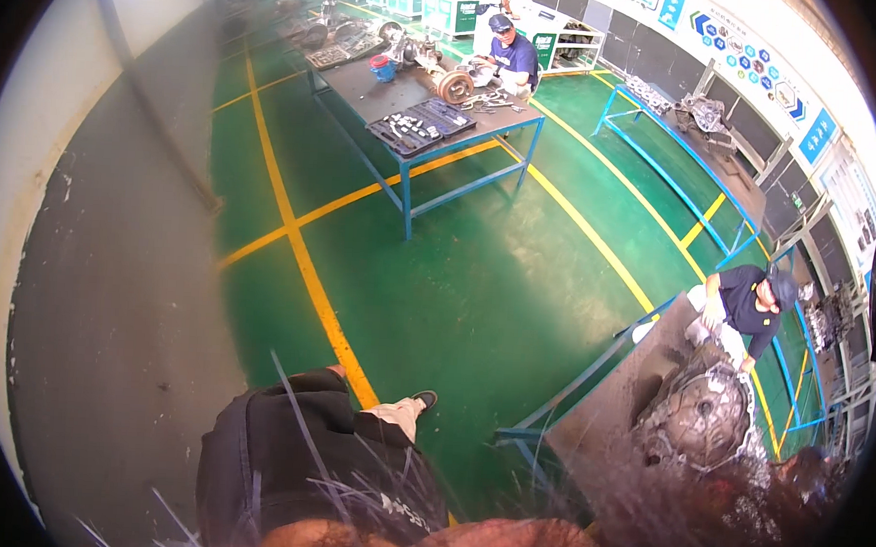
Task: The person assembles engine components by hand on a work surface, placing small parts into the main housing and coordinating with other people in the bay.
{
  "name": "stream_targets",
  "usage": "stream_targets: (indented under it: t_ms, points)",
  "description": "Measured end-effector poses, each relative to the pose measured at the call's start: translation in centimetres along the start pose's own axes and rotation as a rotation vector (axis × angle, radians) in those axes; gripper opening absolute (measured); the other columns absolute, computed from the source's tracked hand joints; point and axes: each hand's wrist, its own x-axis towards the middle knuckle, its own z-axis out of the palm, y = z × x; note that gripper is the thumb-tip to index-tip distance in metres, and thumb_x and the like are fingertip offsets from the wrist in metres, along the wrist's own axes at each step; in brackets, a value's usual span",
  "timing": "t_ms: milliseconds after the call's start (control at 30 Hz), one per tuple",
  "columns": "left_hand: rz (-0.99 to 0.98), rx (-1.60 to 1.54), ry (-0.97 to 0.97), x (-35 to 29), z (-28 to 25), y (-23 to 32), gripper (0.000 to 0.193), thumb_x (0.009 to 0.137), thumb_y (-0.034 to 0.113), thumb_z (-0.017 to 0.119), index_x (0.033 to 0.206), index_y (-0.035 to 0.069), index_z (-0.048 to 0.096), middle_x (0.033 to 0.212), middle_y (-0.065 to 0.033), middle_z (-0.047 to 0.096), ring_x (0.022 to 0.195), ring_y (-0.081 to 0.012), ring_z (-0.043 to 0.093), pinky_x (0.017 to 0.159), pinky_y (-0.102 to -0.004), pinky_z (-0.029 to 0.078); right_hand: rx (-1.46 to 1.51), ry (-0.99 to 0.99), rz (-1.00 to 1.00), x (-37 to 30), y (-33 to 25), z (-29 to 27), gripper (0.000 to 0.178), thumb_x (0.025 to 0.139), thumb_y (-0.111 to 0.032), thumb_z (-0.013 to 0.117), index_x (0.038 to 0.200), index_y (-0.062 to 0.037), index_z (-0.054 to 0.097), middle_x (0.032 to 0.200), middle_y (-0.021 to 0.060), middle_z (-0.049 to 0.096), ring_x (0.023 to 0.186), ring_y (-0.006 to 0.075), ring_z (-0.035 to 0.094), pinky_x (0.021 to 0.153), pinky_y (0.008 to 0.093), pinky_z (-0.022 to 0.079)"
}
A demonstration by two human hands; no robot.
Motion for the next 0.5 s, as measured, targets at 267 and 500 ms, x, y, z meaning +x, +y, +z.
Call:
stream_targets:
  t_ms: [267, 500]
  points:
    - [-0.219, -0.283, 0.52, -1.4, 4.0, 0.4, 0.03, 0.098, 0.033, 0.047, 0.116, 0.01, 0.055, 0.102, -0.0094, 0.07, 0.076, -0.0244, 0.066, 0.064, -0.0409, 0.056, 0.1, -0.148, 0.114, 0.3, 4.1, -6.5, 0.025, 0.096, -0.027, 0.054, 0.101, -0.0075, 0.07, 0.078, 0.0099, 0.063, 0.058, 0.0298, 0.055, 0.052, 0.0407, 0.044]
    - [-0.084, 0.35, 0.198, -2.5, 12.6, 1.8, 0.043, 0.096, 0.03, 0.05, 0.13, 0.004, 0.053, 0.112, -0.0134, 0.07, 0.08, -0.0269, 0.068, 0.07, -0.0403, 0.057, 0.203, -0.157, 0.239, -0.1, 9.6, -12.3, 0.025, 0.095, -0.027, 0.055, 0.1, -0.0079, 0.07, 0.076, 0.0089, 0.061, 0.057, 0.0286, 0.054, 0.051, 0.04, 0.044]
